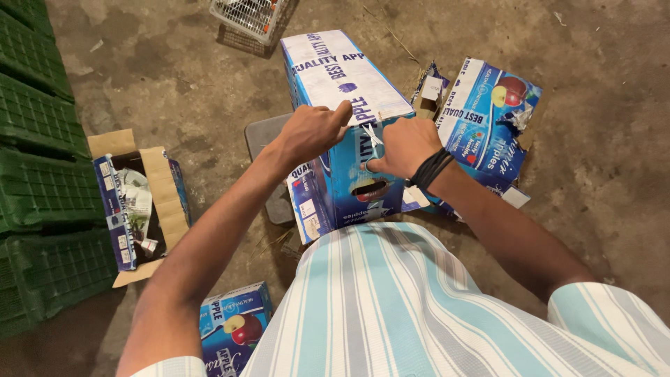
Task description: The person uses shears to cut open several cardboard boxes labeled 'Quality Apple' in a warehouse setting. They cut along the edges and flaps, remove the boxes, and repeat the process with additional boxes.
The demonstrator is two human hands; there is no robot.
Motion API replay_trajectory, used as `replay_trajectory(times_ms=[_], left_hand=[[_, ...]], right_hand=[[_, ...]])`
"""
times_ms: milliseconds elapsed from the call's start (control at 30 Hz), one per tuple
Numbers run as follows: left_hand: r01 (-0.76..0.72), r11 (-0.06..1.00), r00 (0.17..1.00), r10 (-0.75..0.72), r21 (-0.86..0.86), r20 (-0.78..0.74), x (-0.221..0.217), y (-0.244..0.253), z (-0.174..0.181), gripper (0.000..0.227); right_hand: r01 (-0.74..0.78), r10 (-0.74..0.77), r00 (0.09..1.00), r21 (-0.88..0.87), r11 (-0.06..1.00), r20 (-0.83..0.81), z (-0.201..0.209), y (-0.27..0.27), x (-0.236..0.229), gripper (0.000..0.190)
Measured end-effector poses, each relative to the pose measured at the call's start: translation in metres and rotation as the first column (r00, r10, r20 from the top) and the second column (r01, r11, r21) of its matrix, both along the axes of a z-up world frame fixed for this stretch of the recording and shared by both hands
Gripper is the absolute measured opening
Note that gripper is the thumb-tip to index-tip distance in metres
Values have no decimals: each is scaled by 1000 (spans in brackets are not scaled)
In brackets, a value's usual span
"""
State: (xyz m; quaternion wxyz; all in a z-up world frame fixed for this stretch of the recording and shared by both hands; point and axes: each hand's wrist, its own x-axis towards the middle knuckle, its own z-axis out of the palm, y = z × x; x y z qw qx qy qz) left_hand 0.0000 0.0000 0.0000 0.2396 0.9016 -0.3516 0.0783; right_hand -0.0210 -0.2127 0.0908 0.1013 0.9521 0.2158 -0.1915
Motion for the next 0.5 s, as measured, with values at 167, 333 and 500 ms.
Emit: replay_trajectory(times_ms=[167,333,500], left_hand=[[11,1000,998,-13,-23,-66,1,3,1,24],[-47,998,995,45,-28,-86,3,4,6,26],[-36,998,997,32,-50,-77,3,-2,9,30]], right_hand=[[-45,46,999,51,998,-15,-9,-6,14,57],[-39,41,999,126,991,-14,-16,-16,21,37],[-24,24,999,17,1000,-33,-15,-16,19,57]])
